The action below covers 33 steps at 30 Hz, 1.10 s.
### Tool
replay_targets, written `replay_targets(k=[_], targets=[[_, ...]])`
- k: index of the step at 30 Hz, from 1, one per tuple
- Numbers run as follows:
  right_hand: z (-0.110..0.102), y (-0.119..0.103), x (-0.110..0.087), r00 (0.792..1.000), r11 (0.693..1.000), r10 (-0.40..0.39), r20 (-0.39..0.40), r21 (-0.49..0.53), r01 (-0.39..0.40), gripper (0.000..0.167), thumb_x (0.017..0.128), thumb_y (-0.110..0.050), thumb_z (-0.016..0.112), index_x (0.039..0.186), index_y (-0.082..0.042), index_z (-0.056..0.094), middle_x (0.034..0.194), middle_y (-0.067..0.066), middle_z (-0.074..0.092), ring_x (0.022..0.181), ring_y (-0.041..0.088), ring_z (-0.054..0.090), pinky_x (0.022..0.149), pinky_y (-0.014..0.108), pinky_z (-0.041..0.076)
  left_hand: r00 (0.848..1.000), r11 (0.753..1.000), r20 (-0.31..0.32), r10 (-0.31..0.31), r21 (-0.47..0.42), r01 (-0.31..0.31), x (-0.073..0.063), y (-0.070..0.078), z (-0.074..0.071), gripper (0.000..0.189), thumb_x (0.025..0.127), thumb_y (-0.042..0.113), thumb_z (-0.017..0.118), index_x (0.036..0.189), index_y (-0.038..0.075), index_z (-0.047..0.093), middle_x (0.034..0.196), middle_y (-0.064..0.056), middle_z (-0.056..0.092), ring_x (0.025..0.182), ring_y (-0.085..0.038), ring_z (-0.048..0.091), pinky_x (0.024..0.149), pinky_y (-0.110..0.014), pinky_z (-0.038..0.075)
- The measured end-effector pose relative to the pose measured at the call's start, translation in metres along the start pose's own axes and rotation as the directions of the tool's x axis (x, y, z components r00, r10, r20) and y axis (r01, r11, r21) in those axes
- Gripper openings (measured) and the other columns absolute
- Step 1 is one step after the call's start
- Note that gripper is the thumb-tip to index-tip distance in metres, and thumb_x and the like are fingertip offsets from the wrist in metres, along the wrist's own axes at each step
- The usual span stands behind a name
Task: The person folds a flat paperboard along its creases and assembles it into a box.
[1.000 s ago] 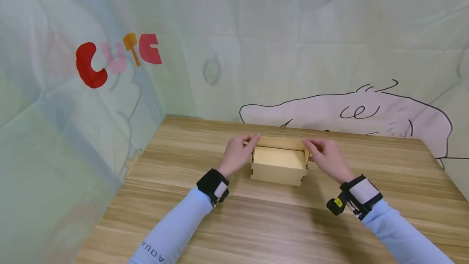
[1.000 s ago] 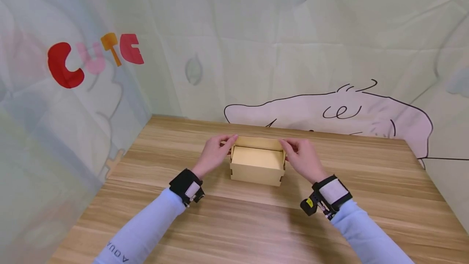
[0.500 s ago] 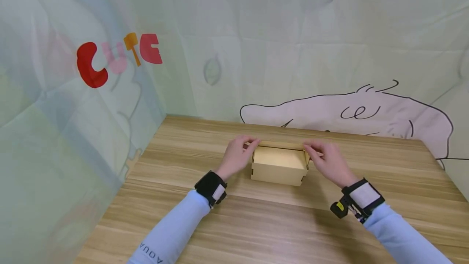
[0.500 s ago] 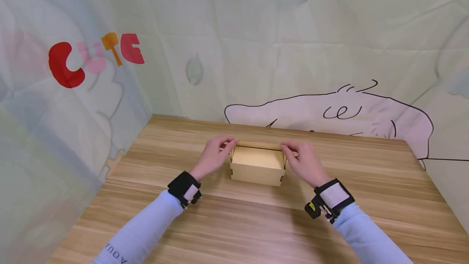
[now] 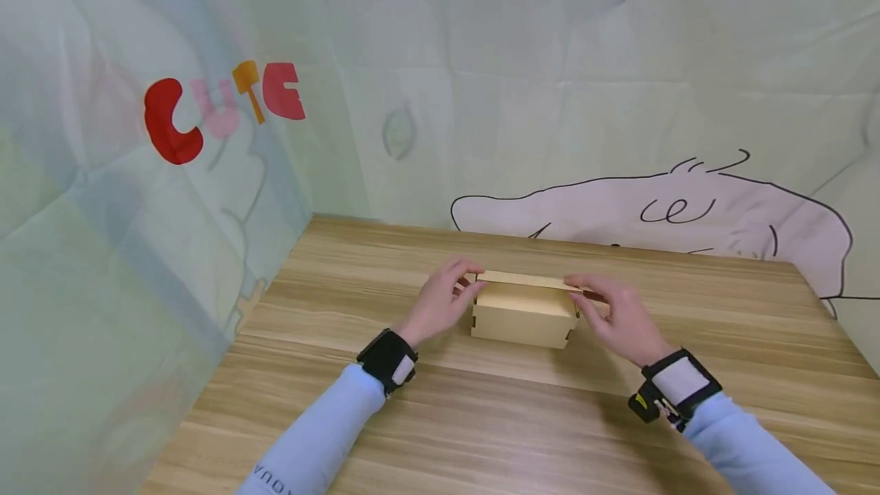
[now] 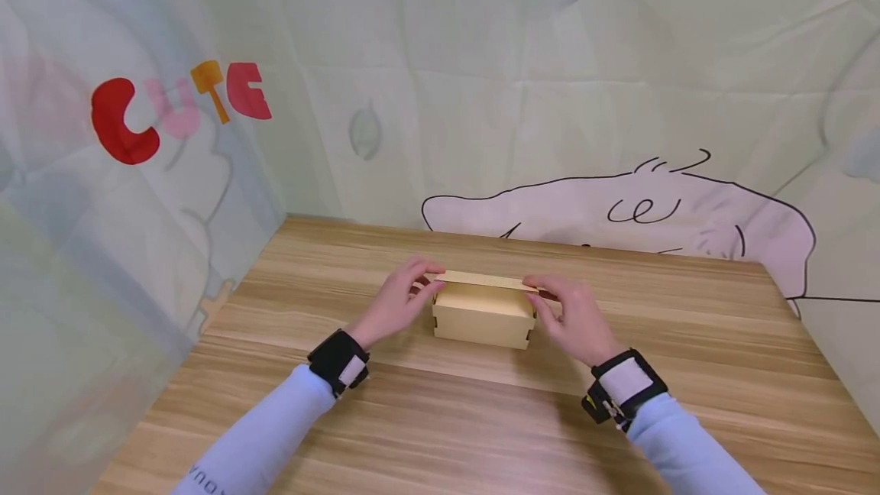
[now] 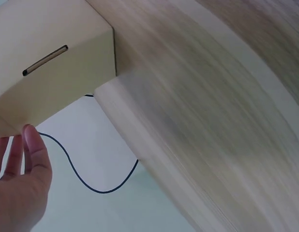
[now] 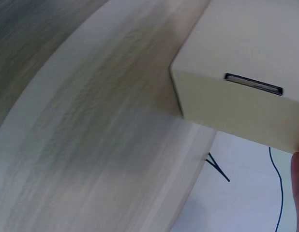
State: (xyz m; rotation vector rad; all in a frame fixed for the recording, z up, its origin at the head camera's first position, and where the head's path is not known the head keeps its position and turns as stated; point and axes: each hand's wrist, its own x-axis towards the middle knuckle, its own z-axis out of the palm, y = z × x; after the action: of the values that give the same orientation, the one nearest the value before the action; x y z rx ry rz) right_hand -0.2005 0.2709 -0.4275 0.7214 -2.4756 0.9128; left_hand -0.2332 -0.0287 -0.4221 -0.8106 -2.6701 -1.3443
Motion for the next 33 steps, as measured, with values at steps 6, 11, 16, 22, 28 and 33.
replay_targets(k=[6,11,16,22,28,33], targets=[[0.005,0.003,-0.006,0.995,0.995,-0.086,-0.049,-0.051,0.084,0.033,0.084,0.008,0.072,0.117,0.003,0.069,0.118,0.020,0.073,0.098,0.033,0.073,0.096,-0.002,0.037,0.999,1.000,0.037,0.013,-0.002,-0.013,-0.003,-0.005,0.000,0.036,0.101,0.021,0.061,0.133,0.003,0.060,0.137,-0.011,0.058,0.111,-0.024,0.063,0.089,-0.028,0.057],[0.002,0.002,-0.008,1.000,0.997,-0.024,0.008,0.071,0.023,0.035,0.092,0.002,0.065,0.126,0.000,0.065,0.131,0.021,0.066,0.120,0.018,0.065,0.103,0.003,0.037,0.998,0.994,0.065,-0.028,-0.104,0.034,-0.003,-0.005,-0.003,0.042,0.099,0.021,0.065,0.137,0.005,0.058,0.141,-0.012,0.055,0.121,-0.028,0.059,0.096,-0.035,0.056],[-0.003,-0.005,-0.002,0.971,0.942,0.194,0.141,0.251,-0.225,0.038,0.109,-0.019,0.042,0.140,0.000,0.055,0.144,0.023,0.057,0.133,0.010,0.051,0.102,0.004,0.037,0.988,0.966,0.102,-0.119,-0.219,0.139,-0.001,0.001,-0.005,0.047,0.104,0.027,0.053,0.146,0.008,0.049,0.149,-0.014,0.051,0.131,-0.033,0.054,0.107,-0.047,0.049],[-0.007,-0.011,0.009,0.854,0.780,0.374,0.361,0.375,-0.500,0.061,0.110,-0.044,0.028,0.149,0.001,0.043,0.155,0.023,0.043,0.141,0.030,0.039,0.117,0.054,0.038,0.954,0.931,0.136,-0.265,-0.219,0.290,0.004,0.012,-0.001,0.058,0.108,0.044,0.037,0.151,0.007,0.044,0.155,-0.014,0.047,0.142,-0.033,0.046,0.117,-0.049,0.039],[-0.005,-0.008,0.011,0.824,0.737,0.394,0.408,0.396,-0.548,0.060,0.110,-0.042,0.036,0.148,0.004,0.041,0.152,0.024,0.044,0.119,-0.008,0.045,0.117,0.064,0.031,0.940,0.911,0.133,-0.316,-0.233,0.339,0.009,0.013,0.004,0.058,0.107,0.044,0.039,0.150,0.005,0.046,0.153,-0.015,0.049,0.144,-0.032,0.045,0.120,-0.048,0.036],[-0.005,-0.008,0.011,0.829,0.733,0.378,0.413,0.413,-0.540,0.057,0.110,-0.037,0.037,0.148,0.005,0.041,0.150,0.024,0.044,0.113,-0.014,0.047,0.114,0.050,0.039,0.940,0.911,0.129,-0.316,-0.234,0.339,0.010,0.012,0.005,0.056,0.106,0.043,0.041,0.147,0.005,0.049,0.149,-0.016,0.053,0.140,-0.032,0.048,0.117,-0.049,0.039]])
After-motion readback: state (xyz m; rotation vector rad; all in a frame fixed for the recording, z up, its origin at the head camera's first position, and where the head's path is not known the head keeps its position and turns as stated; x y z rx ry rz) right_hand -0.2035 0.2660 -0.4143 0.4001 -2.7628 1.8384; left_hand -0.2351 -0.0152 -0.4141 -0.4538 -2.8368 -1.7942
